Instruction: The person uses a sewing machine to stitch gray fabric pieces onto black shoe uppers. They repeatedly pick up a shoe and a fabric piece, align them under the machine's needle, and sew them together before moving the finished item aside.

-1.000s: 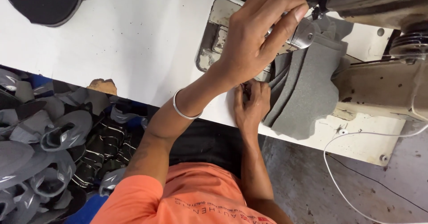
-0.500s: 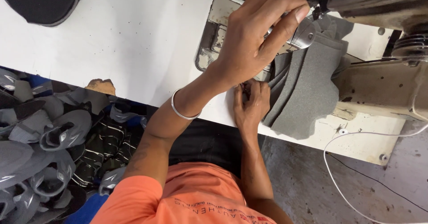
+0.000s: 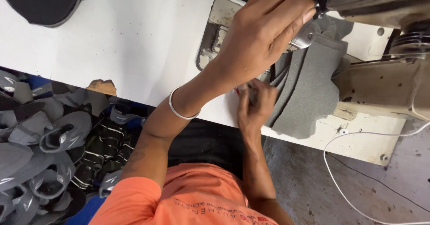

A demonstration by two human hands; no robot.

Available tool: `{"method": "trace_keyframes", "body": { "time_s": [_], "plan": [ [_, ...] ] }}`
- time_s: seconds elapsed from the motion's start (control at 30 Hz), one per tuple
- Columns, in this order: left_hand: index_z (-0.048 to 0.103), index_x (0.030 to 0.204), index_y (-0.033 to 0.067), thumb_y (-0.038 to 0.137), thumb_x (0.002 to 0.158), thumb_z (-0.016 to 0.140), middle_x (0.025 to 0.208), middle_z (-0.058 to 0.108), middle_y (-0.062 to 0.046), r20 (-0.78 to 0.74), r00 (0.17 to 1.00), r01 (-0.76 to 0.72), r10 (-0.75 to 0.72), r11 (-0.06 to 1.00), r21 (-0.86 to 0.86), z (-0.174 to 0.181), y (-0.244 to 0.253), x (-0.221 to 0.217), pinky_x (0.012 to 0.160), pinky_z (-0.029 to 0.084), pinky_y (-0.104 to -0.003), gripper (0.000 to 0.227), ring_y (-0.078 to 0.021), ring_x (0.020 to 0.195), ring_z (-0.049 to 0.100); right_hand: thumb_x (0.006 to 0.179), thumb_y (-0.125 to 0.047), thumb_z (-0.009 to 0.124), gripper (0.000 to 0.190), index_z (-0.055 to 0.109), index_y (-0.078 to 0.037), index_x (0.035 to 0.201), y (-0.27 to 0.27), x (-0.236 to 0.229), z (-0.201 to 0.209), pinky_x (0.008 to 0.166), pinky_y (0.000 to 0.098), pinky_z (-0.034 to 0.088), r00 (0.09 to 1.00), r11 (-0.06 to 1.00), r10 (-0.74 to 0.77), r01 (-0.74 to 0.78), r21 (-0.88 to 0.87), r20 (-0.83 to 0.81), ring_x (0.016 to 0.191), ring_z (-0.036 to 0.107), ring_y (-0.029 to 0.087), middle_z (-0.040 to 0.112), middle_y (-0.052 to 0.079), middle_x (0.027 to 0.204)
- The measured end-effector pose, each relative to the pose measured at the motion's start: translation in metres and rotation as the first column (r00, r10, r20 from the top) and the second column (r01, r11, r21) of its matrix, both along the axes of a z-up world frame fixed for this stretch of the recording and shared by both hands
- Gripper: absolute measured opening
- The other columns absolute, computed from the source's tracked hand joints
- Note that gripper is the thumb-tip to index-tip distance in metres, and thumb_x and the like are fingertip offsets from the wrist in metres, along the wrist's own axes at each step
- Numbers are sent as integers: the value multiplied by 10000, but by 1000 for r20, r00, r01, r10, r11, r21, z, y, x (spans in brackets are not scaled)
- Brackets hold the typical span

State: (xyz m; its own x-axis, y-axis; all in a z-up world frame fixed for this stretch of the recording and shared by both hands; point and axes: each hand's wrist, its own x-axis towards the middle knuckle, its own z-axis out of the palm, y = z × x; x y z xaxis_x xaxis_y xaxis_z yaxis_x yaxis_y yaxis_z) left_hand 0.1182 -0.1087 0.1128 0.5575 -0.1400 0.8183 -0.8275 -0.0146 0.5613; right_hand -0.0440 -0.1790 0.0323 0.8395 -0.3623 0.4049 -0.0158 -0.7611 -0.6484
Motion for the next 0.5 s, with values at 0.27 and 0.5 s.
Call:
{"method": "trace_keyframes", "body": {
  "time_s": [0.27, 0.5],
  "plan": [
    [673, 1119, 25, 118, 1071, 675, 1090, 650, -55, -32, 999, 7, -6, 999, 51, 19, 6, -2, 818, 583, -328, 105, -204, 983, 680, 1067, -254, 715, 253, 730, -9, 1125, -83, 75, 63, 627, 264, 426, 875, 994, -76, 102, -27, 479, 749, 509, 108, 608, 35, 932],
    [649, 1083, 29, 106, 1106, 663, 1055, 608, -72, -100, 994, 48, -37, 993, 110, 13, 9, 1, 706, 538, -333, 82, -203, 897, 663, 1100, -49, 778, 153, 687, 44, 1179, -87, 91, 78, 727, 240, 483, 870, 889, 291, -400, 224, 398, 805, 566, 97, 587, 49, 1030]
  ]
}}
